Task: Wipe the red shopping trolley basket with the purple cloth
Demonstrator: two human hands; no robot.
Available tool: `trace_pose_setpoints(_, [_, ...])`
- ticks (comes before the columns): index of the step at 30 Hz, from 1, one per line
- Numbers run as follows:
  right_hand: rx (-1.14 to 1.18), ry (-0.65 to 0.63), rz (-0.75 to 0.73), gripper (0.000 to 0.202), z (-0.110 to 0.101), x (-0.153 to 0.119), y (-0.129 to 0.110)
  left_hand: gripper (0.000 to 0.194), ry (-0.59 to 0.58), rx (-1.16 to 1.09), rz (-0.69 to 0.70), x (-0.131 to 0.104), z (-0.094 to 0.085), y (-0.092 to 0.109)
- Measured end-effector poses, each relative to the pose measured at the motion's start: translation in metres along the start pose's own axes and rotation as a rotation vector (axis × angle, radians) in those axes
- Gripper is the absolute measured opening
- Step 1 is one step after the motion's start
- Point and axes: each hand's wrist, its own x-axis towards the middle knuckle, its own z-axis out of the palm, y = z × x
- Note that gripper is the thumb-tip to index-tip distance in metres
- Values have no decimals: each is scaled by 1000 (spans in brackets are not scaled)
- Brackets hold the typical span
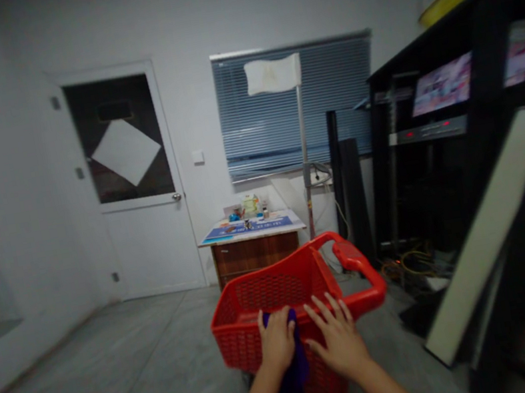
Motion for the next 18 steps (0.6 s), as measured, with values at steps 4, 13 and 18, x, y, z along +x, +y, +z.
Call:
trace_pose_setpoints(4, [-9, -1, 1, 76, -2, 2, -3, 42, 11, -35, 76, 0, 5, 4])
trace_pose_setpoints(13, [-60, 42, 7, 83, 0, 4, -4, 45, 50, -4, 11, -1, 11, -3])
trace_pose_setpoints(18, [-71, 41, -33, 78, -6, 3, -2, 54, -23, -65, 68, 2, 10, 11])
